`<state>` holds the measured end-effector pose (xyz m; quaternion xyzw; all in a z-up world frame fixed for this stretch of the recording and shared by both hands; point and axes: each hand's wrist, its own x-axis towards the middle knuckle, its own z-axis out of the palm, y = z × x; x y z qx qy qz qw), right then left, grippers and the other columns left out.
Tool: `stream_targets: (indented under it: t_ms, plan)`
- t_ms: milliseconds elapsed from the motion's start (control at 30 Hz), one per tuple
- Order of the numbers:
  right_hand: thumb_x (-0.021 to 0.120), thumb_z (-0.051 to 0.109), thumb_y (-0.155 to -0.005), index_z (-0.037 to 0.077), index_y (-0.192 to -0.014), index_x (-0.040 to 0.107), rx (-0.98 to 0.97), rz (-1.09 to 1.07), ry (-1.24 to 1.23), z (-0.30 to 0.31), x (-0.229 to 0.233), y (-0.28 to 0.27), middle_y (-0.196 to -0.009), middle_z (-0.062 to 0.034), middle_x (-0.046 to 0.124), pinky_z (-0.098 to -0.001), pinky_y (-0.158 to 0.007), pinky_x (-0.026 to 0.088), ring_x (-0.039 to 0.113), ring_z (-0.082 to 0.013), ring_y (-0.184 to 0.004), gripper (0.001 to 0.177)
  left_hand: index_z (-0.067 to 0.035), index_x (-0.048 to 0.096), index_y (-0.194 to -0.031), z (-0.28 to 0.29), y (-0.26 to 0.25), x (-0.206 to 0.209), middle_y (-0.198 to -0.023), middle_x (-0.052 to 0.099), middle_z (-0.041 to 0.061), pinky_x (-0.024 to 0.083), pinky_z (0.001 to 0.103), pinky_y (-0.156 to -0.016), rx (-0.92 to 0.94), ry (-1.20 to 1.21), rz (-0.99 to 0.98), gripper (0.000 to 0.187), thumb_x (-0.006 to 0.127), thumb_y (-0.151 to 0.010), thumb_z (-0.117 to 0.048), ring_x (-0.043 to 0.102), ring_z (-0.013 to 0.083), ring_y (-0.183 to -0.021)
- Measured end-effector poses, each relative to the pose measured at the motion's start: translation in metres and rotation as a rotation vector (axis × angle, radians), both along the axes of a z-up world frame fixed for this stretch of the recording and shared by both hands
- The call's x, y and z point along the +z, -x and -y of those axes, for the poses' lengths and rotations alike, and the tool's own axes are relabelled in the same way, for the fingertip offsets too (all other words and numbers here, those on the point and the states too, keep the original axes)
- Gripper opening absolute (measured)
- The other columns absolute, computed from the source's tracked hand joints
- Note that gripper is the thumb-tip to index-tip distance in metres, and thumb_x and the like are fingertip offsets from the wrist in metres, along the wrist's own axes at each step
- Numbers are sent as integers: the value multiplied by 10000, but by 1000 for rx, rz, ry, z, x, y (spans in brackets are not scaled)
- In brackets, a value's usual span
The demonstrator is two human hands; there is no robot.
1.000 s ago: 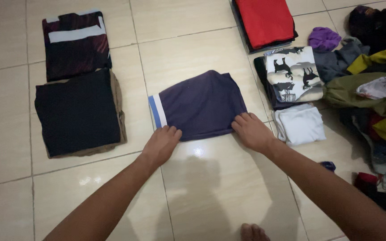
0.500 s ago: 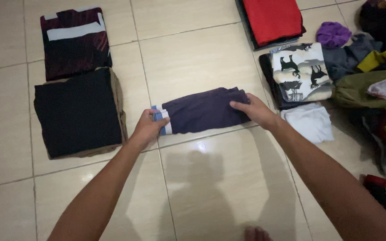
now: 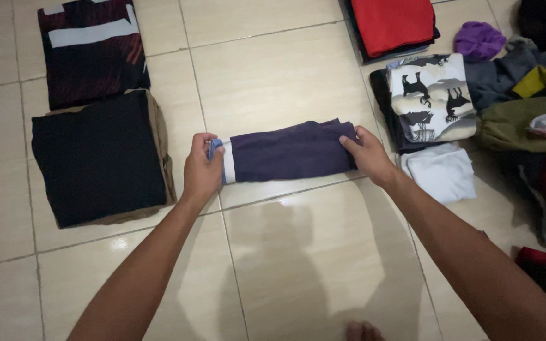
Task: The person folds a white tank top, a pair of dark blue underwear, and a pair of patterned grey shorts by hand on the floor and places them into organized stacks.
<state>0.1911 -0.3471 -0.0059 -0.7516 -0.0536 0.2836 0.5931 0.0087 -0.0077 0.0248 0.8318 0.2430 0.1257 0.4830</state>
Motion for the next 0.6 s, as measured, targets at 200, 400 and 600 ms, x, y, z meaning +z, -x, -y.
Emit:
stream_targets:
  t_ms: [200,400,600]
  plan:
    - [561,151,-997,-1,-1195,643,22,5,123,-1,-5,3,-1042,-63,712,-272,-846,504,635,-127,-914,262,-66,546,-1183,7,0,25,-936,723,177,528,444,-801,-31,-67,-211,301,617,-922,-196,708,360,-875]
    - [524,189,-947,2,-1096,683,39,50,237,-3,16,9,-945,-41,706,-271,-790,487,617,-121,-846,286,-66,549,-1150,4,4,25,-897,711,180,528,454,-791,-62,-74,-263,308,622,-905,-239,706,363,-852]
    - [526,193,-926,-7,-1056,705,23,-13,295,3,13,13,-878,-49,660,-293,-722,451,561,-138,-777,298,-46,659,-1000,-2,2,17,-848,712,181,519,444,-764,-126,-52,-344,267,615,-858,-268,696,363,-830]
